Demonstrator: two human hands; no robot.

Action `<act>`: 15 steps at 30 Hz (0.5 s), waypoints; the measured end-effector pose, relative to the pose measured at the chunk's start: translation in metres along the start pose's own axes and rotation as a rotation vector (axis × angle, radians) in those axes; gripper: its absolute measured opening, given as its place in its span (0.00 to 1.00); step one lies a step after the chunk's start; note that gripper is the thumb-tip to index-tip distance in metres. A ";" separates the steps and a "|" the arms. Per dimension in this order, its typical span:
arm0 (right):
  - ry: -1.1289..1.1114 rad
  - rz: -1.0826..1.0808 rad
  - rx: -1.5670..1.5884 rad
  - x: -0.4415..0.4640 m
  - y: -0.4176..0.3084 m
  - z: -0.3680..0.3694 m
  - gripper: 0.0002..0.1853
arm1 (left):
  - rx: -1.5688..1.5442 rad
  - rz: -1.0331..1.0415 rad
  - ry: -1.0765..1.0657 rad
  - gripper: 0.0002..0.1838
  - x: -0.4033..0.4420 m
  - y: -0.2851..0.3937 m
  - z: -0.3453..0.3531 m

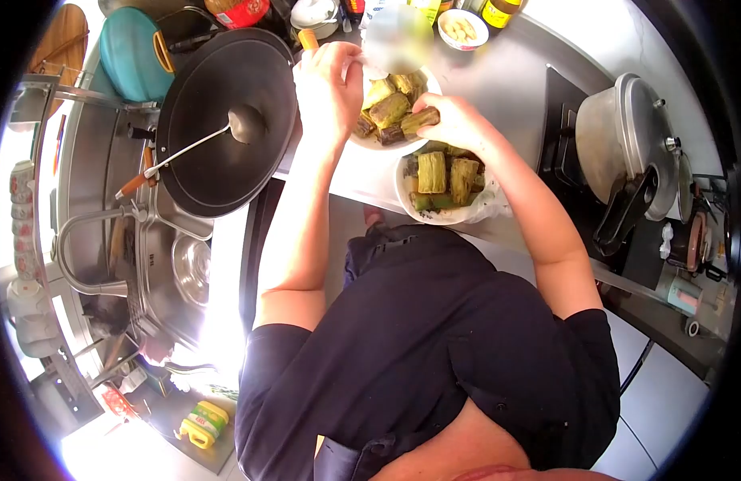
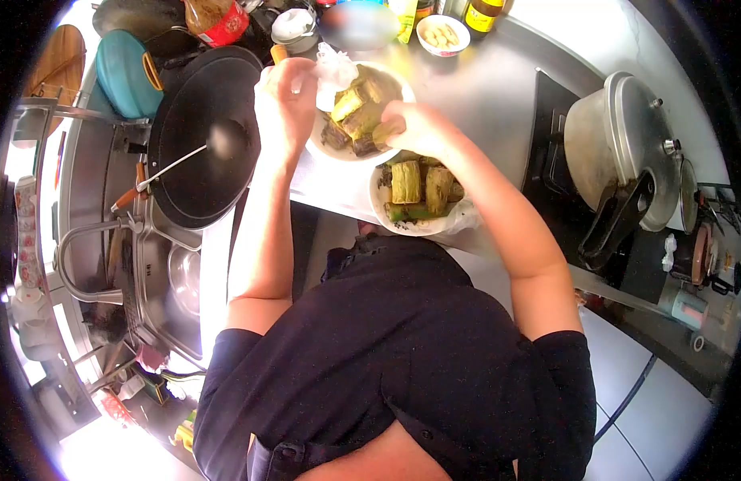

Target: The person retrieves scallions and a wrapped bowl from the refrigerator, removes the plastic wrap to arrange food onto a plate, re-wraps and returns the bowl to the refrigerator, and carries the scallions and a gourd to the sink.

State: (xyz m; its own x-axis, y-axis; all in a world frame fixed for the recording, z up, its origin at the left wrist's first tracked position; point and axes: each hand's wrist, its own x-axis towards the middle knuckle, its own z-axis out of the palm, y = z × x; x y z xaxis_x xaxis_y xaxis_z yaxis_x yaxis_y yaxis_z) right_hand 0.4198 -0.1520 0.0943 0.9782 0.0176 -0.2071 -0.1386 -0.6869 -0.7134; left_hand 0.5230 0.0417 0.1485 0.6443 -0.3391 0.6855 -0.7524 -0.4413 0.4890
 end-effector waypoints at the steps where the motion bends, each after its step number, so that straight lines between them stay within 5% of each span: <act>1: -0.041 -0.049 0.045 -0.007 -0.004 -0.008 0.19 | -0.004 -0.002 0.001 0.06 -0.001 0.000 0.000; 4: -0.189 -0.162 0.111 -0.037 -0.016 -0.024 0.19 | 0.012 -0.008 0.007 0.06 -0.003 0.003 -0.001; 15: -0.661 -0.216 -0.750 -0.081 -0.033 0.050 0.17 | -0.010 0.013 -0.028 0.06 -0.003 0.005 0.007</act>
State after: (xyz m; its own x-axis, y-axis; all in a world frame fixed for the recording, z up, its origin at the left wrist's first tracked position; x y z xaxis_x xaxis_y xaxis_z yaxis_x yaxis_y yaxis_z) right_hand 0.3378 -0.0947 0.1014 0.6586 0.4361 -0.6133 0.3848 -0.8955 -0.2236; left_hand 0.5177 0.0343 0.1448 0.6378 -0.3680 0.6766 -0.7621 -0.4286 0.4853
